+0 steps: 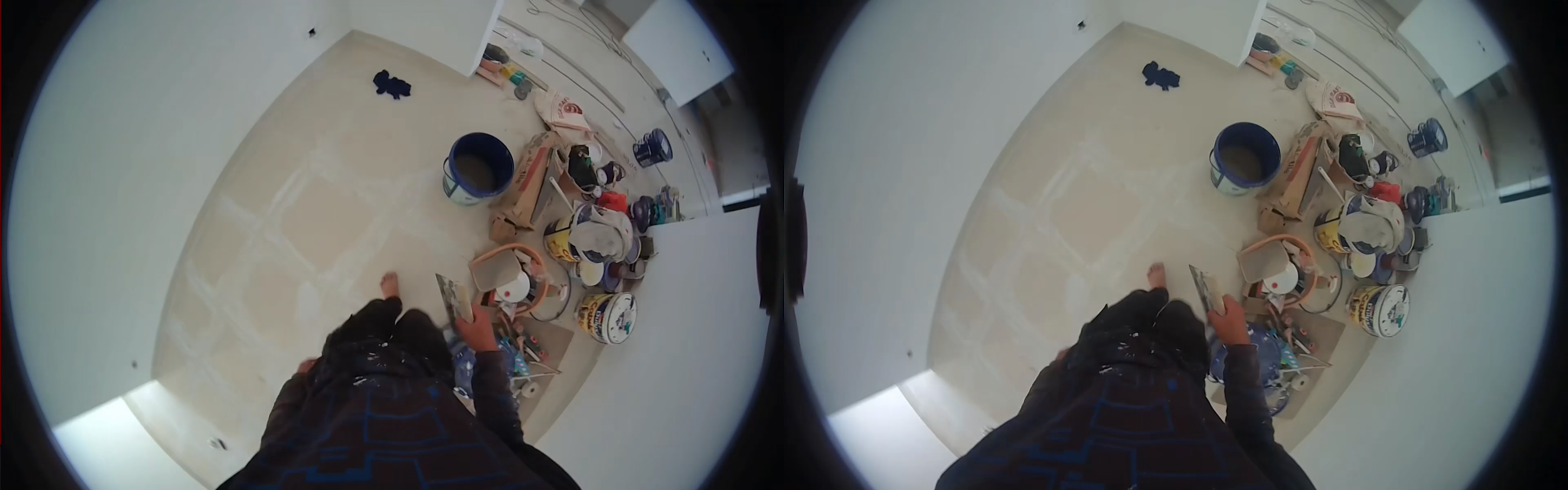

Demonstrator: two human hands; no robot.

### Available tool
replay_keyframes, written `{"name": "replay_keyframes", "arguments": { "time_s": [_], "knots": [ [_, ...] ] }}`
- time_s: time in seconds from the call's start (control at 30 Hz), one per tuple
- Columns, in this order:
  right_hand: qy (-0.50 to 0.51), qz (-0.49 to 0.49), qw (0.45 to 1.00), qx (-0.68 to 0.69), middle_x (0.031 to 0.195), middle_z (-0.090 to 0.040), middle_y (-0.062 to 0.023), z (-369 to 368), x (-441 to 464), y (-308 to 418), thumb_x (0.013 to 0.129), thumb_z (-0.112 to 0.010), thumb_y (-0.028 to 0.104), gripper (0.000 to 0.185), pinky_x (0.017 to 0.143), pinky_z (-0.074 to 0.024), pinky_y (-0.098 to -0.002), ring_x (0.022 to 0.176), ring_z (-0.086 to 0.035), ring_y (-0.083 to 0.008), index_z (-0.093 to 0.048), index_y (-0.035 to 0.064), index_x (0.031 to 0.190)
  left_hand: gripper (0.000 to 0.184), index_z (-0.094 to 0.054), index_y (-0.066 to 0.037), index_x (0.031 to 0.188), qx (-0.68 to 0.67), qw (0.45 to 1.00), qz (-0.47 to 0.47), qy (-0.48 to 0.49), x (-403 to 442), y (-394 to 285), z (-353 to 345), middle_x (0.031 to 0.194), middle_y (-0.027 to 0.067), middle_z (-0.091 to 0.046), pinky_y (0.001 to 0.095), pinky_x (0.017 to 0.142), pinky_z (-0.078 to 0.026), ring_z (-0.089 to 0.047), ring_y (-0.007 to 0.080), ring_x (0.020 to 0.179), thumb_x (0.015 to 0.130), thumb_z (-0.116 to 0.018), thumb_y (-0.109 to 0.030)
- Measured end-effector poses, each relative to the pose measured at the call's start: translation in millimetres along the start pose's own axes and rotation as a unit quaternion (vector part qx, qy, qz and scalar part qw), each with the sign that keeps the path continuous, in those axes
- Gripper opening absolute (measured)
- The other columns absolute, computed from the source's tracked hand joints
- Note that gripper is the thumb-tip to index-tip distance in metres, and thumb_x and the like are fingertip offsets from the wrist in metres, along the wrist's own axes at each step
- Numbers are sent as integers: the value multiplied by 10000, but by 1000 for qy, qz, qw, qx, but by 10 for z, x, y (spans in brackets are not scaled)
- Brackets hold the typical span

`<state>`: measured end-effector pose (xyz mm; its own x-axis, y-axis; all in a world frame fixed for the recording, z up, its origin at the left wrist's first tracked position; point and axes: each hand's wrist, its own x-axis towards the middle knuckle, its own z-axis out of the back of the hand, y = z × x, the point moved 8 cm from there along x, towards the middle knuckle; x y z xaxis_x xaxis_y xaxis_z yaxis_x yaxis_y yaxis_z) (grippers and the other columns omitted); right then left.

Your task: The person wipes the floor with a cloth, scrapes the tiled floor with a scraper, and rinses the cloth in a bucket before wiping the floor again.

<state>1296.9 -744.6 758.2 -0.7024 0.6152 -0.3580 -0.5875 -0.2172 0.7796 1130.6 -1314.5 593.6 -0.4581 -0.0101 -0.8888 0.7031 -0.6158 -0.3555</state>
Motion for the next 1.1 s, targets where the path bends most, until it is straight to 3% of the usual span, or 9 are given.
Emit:
{"name": "replay_keyframes", "arguments": {
  "time_s": [0.07,0.17,0.3,0.47,0.57,0.7,0.9,1.0,1.1],
  "knots": [
    [-42,98,993,-51,1050,-651,-145,254,680,1016,763,-701,30,501,885,-519,-415,1002,-637,-372,-724,57,1263,381,-577,-130,1398,-39,998,-54,-14,281,-1353,264,1108,100,-776,379,675,-579,-745,221,872,1029,-575,-225],
    [-129,222,955,-145,1238,-616,-138,554,1643,2054,717,-669,-43,636,1015,-462,-438,1196,-580,-343,-705,103,1335,364,-579,-127,1371,-9,989,-144,-29,611,-3500,541,1152,95,-766,360,761,-553,-722,202,986,1028,-582,-252],
    [-175,225,934,-217,1316,-613,-132,537,3092,2719,735,-644,-36,686,1079,-419,-471,1269,-564,-337,-672,143,1397,403,-597,-60,1371,93,959,-266,-36,1429,-5933,345,1135,99,-770,319,742,-539,-716,175,960,1005,-607,-230],
    [-129,161,954,-217,1411,-606,-138,39,5640,2519,825,-584,-7,637,1090,-418,-469,1319,-568,-335,-637,153,1440,422,-580,-82,1410,133,955,-261,50,2892,-7582,-326,1200,120,-752,315,753,-551,-713,151,1004,1013,-571,-221],
    [-69,129,968,-204,1412,-619,-158,-42,6805,2677,854,-578,16,579,1072,-453,-468,1299,-588,-362,-635,130,1419,434,-610,-41,1378,268,927,-251,81,3152,-8313,-733,1201,156,-746,389,924,-572,-715,251,1087,1003,-654,-254],
    [-65,78,979,-175,1415,-616,-169,66,8039,2875,858,-573,1,573,1071,-459,-478,1293,-589,-375,-619,102,1421,393,-648,-49,1308,328,892,-296,97,3420,-9569,-1055,1135,148,-761,397,963,-555,-727,278,1075,977,-708,-252],
    [-97,-75,974,-191,1365,-646,-191,-295,9649,1622,880,-553,-13,533,1021,-517,-490,1249,-624,-386,-594,67,1406,280,-693,-69,1220,335,887,-298,108,5170,-11201,-1481,1087,119,-768,373,887,-569,-734,226,1010,983,-681,-219],
    [-162,-147,957,-188,1307,-673,-187,-564,10510,403,897,-549,-5,494,982,-542,-504,1196,-652,-385,-596,81,1382,187,-692,-67,1127,412,766,-482,110,6599,-11979,-1981,872,108,-671,401,805,-559,-675,259,832,960,-645,-136],
    [-202,-243,925,-211,1232,-705,-160,-891,11208,-1033,922,-534,1,487,947,-553,-515,1131,-679,-390,-593,146,1383,248,-672,-91,1227,446,734,-500,109,8153,-12631,-2490,1009,88,-720,365,817,-554,-680,187,909,996,-583,-73]
  ]
}}
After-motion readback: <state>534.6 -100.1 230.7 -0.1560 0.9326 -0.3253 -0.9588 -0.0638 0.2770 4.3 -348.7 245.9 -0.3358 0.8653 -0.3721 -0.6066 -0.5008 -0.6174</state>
